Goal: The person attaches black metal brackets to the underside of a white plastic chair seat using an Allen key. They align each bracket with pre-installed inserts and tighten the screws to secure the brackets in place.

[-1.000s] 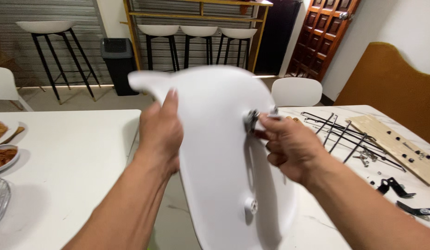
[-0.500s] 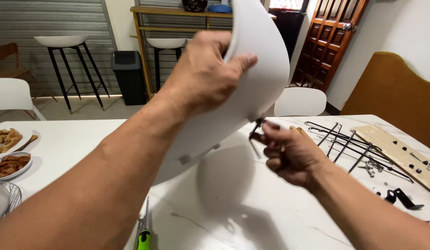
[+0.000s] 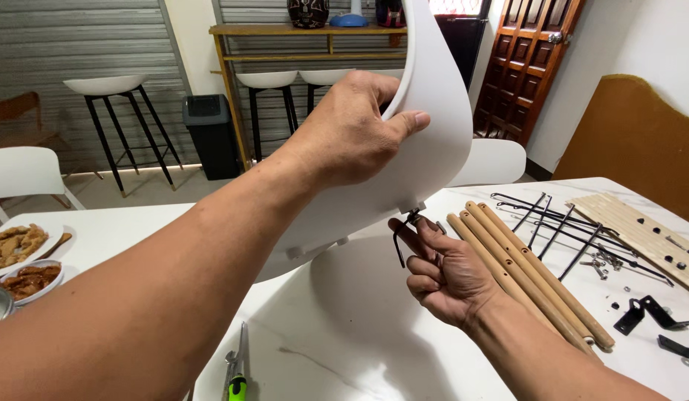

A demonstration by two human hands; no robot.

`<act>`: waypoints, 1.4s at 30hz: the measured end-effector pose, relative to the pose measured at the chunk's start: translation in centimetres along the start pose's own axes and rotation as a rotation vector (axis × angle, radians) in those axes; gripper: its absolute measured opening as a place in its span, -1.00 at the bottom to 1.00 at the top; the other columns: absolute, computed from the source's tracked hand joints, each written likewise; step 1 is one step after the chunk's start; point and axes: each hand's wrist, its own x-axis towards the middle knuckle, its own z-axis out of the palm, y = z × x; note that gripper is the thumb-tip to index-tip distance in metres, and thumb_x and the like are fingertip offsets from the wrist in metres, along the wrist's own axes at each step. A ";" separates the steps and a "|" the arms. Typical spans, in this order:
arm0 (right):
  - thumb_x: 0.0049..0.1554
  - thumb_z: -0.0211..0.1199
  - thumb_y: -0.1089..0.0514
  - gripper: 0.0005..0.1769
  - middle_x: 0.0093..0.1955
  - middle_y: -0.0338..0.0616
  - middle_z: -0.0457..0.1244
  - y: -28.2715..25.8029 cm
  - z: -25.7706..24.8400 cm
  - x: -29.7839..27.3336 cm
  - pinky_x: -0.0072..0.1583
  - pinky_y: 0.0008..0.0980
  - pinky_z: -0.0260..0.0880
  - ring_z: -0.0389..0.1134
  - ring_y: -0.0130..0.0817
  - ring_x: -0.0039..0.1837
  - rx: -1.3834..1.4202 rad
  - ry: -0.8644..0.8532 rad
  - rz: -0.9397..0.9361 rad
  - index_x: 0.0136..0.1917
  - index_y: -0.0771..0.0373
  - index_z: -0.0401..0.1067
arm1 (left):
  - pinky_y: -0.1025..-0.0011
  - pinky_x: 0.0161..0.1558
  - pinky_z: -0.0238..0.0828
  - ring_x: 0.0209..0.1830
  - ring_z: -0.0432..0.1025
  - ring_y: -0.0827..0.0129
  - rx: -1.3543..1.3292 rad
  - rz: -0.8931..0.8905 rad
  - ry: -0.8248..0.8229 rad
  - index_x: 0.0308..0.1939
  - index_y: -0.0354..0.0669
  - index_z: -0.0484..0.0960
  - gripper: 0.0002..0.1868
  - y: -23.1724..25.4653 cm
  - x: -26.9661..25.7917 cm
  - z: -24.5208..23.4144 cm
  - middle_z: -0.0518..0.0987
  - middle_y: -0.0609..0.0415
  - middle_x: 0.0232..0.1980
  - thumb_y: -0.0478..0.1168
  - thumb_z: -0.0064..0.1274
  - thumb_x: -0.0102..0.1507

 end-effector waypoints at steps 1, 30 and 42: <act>0.22 0.15 0.07 -0.99 0.10 -0.30 0.42 0.0 0.1 -0.1 -0.47 -0.63 -0.18 -0.18 -0.66 -0.49 -0.003 0.010 0.005 -0.08 -0.04 0.34 | 0.32 -0.09 0.65 -0.22 0.69 0.35 0.009 0.008 -0.011 -0.04 -0.12 0.74 -0.70 0.0 0.1 0.1 0.75 0.01 -0.22 -0.07 0.02 0.31; 0.23 0.08 0.11 -0.85 0.15 -0.24 0.42 0.2 -0.5 -0.6 -0.47 -0.63 -0.19 -0.20 -0.65 -0.49 0.043 -0.010 0.054 0.05 0.05 0.42 | 0.33 -0.19 0.65 -0.33 0.67 0.37 0.034 0.033 -0.058 -0.10 -0.18 0.75 -0.70 0.0 0.7 1.7 0.74 0.00 -0.33 -0.08 0.04 0.31; 0.24 0.21 0.06 -0.82 -0.03 -0.21 0.36 -4.1 1.6 -1.0 -0.46 -0.62 -0.16 -0.14 -0.67 -0.46 -0.154 -0.048 -0.070 0.01 0.17 0.34 | 0.36 -0.15 0.65 -0.27 0.66 0.37 -0.050 -0.041 0.097 -0.04 -0.08 0.73 -0.68 -0.5 2.6 -0.8 0.73 0.04 -0.24 -0.01 0.00 0.31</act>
